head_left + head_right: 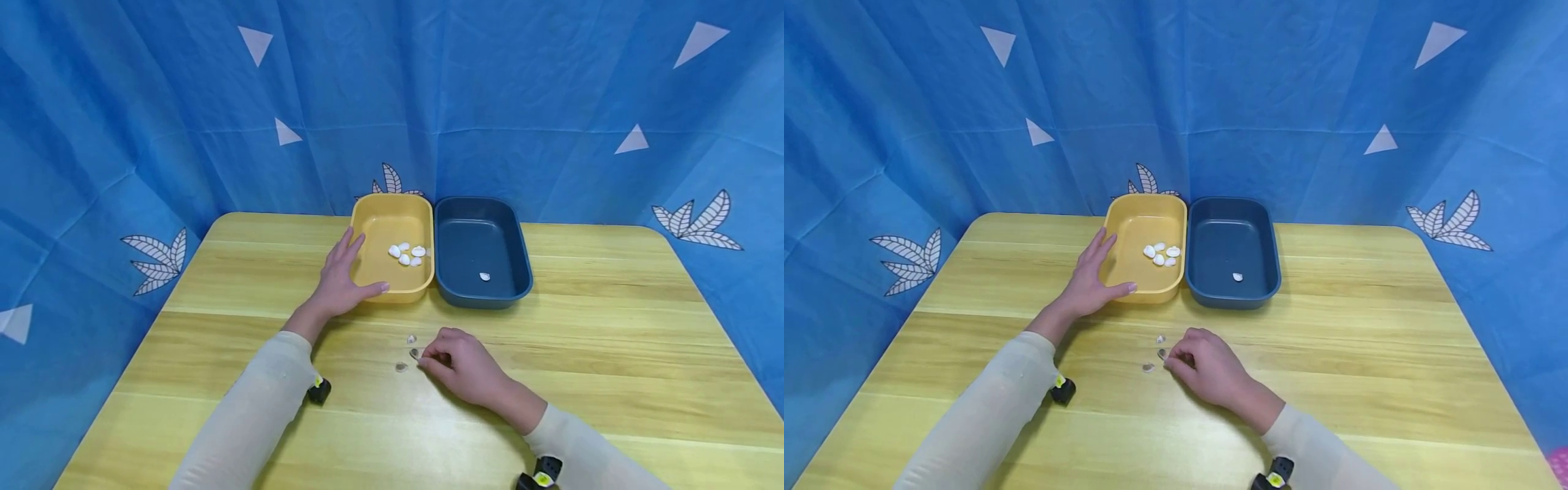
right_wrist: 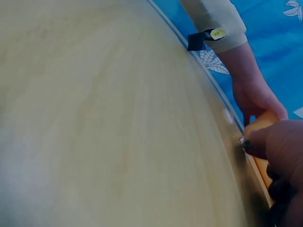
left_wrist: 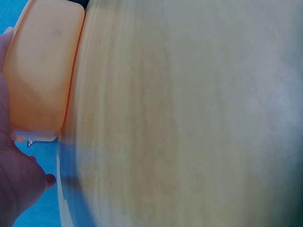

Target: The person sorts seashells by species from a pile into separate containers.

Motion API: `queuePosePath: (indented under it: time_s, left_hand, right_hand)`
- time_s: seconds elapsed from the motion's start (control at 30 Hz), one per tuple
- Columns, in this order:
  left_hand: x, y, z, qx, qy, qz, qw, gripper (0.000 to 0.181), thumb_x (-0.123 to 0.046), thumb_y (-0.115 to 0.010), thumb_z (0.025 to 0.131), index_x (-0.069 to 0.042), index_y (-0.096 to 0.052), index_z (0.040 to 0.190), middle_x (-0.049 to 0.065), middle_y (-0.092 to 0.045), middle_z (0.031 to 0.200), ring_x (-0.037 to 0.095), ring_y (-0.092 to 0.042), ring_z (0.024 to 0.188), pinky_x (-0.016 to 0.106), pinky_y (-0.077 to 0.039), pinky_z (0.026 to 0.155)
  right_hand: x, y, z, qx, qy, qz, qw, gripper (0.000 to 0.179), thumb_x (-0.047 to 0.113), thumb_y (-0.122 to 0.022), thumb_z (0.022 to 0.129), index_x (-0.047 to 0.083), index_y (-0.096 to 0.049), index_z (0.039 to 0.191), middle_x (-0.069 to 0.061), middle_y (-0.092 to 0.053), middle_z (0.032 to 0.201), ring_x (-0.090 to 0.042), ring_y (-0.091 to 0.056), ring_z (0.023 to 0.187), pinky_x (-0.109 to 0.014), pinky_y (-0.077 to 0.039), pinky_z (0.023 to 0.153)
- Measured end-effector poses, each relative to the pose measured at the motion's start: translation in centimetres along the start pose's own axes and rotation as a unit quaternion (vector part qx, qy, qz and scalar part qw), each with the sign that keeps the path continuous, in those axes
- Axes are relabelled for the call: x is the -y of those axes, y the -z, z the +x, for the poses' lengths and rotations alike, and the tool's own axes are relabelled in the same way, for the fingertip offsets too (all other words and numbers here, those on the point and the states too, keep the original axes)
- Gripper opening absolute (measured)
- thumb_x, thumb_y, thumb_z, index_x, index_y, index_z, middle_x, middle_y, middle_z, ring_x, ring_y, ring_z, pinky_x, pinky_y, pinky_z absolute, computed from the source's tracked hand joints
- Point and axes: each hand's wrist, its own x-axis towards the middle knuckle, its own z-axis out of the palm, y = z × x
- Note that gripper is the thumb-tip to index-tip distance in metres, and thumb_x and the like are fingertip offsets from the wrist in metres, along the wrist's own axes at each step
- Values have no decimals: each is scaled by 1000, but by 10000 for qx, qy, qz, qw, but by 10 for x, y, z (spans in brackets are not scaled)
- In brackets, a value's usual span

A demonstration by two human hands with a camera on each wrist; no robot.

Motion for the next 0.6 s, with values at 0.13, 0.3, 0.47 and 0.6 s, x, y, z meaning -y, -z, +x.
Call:
queuePosePath:
  time_s: [0.13,0.3,0.47,0.6]
  left_hand:
    - [0,1,0,11,-26,-19,10000,110,-63,-77,76,-21,-20,162,-8,4,167,36,-2,150,65,-11,113]
    - [0,1,-1,30,25,-40,10000,111,-64,-77,76,-23,-19,162,-7,4,167,36,-2,150,65,-11,112]
    - [0,1,-2,32,52,-45,10000,111,-66,-76,76,-22,-20,161,-8,4,167,37,-2,150,66,-11,112]
    - [-1,2,-2,26,35,-42,10000,110,-65,-76,76,-23,-20,162,-8,4,167,36,-2,150,66,-10,112]
  right_hand:
    - [-1,5,-1,-291,-462,-327,9980,23,25,-77,90,28,-66,70,15,-47,69,-5,-45,64,-27,-41,60]
    - [-2,8,-3,-518,-787,-298,9951,18,24,-80,86,25,-68,73,12,-50,71,-8,-47,66,-28,-42,60]
    - [-3,10,-4,-344,-624,-128,9974,15,21,-84,78,19,-73,88,9,-54,80,-10,-48,73,-29,-43,65]
    - [-5,13,-3,-45,-424,-190,9989,21,20,-84,77,18,-73,95,10,-54,84,-8,-48,77,-30,-44,70]
